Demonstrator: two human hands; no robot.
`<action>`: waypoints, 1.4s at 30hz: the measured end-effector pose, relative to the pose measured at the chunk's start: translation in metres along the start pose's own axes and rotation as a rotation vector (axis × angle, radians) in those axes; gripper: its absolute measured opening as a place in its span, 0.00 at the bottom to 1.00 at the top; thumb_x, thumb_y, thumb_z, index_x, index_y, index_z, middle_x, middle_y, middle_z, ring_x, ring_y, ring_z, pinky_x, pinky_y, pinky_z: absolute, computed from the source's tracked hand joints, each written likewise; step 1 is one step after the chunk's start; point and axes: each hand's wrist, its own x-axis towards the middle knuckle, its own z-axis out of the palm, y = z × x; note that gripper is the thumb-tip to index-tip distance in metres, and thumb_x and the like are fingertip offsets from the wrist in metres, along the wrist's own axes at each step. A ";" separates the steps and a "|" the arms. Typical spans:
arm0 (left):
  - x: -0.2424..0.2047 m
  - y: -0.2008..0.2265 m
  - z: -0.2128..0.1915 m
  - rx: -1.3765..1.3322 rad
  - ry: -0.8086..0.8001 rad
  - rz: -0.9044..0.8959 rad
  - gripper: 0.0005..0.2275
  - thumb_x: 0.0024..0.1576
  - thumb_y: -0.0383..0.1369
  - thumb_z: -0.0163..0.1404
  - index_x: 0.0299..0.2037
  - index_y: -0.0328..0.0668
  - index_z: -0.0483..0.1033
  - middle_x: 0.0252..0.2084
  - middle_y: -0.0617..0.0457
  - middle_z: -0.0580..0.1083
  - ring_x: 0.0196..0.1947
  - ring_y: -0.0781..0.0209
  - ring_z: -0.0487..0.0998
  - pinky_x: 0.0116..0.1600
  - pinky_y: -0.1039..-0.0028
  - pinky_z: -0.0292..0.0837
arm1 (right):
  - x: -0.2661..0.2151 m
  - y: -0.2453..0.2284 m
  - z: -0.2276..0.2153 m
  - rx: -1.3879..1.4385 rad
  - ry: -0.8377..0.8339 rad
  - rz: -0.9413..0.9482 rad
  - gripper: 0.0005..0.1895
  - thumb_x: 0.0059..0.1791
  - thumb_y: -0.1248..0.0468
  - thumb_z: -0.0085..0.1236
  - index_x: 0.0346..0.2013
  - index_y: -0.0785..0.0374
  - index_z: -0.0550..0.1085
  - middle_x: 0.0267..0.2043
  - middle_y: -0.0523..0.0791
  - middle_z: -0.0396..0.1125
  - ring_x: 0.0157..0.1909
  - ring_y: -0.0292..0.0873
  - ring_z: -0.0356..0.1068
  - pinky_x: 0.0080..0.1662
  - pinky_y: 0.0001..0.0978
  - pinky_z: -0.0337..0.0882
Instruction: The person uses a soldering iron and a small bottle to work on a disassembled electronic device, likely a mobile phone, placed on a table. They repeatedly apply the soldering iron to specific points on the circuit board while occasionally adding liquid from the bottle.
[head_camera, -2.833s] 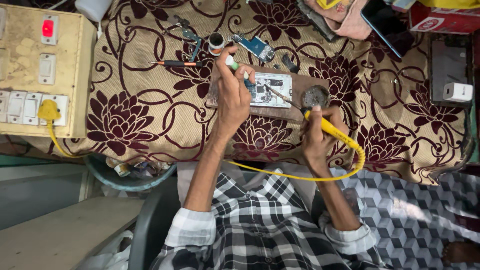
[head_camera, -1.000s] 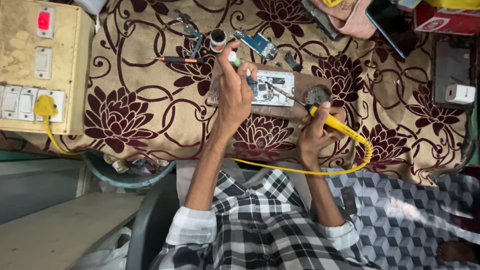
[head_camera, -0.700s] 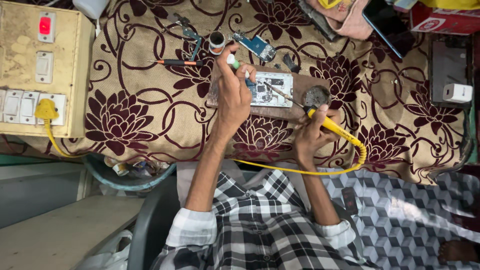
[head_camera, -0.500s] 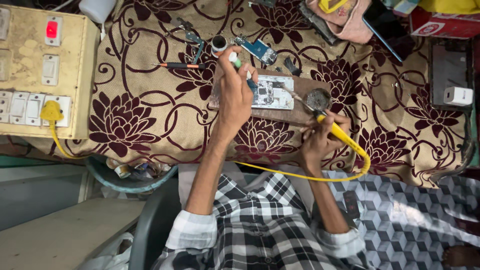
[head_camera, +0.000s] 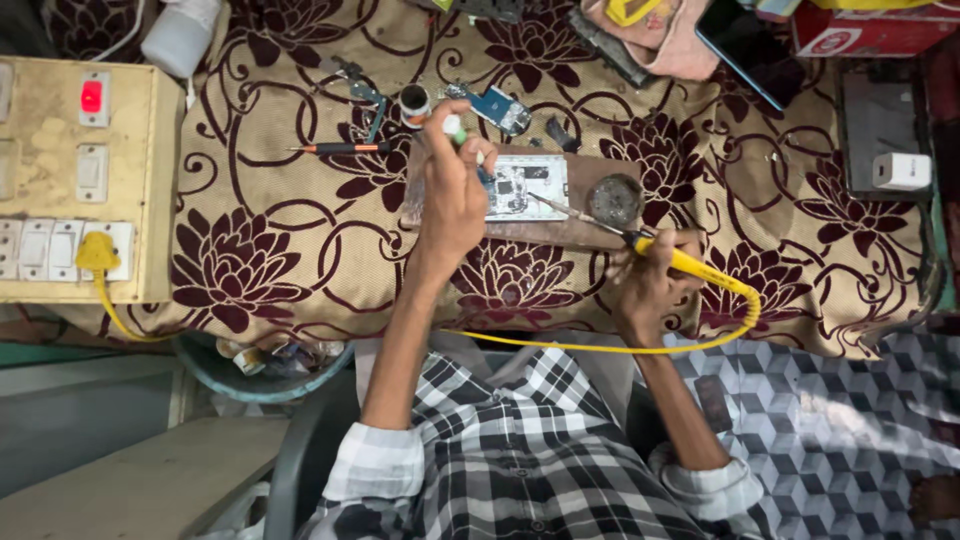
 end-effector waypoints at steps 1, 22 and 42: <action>-0.001 0.000 -0.002 0.003 0.001 0.019 0.12 0.76 0.33 0.29 0.66 0.42 0.53 0.32 0.53 0.69 0.34 0.63 0.73 0.43 0.70 0.73 | -0.002 0.000 0.002 0.032 0.013 0.007 0.16 0.62 0.52 0.47 0.44 0.63 0.61 0.25 0.48 0.66 0.21 0.37 0.68 0.23 0.25 0.69; 0.001 0.005 -0.006 0.001 0.029 0.001 0.16 0.75 0.40 0.29 0.65 0.38 0.53 0.28 0.55 0.67 0.33 0.66 0.71 0.47 0.71 0.68 | -0.010 -0.009 0.027 0.072 0.019 -0.028 0.16 0.62 0.56 0.48 0.42 0.64 0.58 0.26 0.51 0.66 0.22 0.43 0.70 0.24 0.29 0.70; 0.001 0.011 -0.006 0.053 0.046 0.020 0.16 0.76 0.42 0.28 0.63 0.39 0.54 0.29 0.54 0.67 0.34 0.65 0.70 0.48 0.70 0.67 | -0.011 -0.011 0.029 0.064 0.028 0.007 0.17 0.61 0.55 0.50 0.43 0.65 0.59 0.26 0.52 0.67 0.24 0.45 0.72 0.25 0.28 0.70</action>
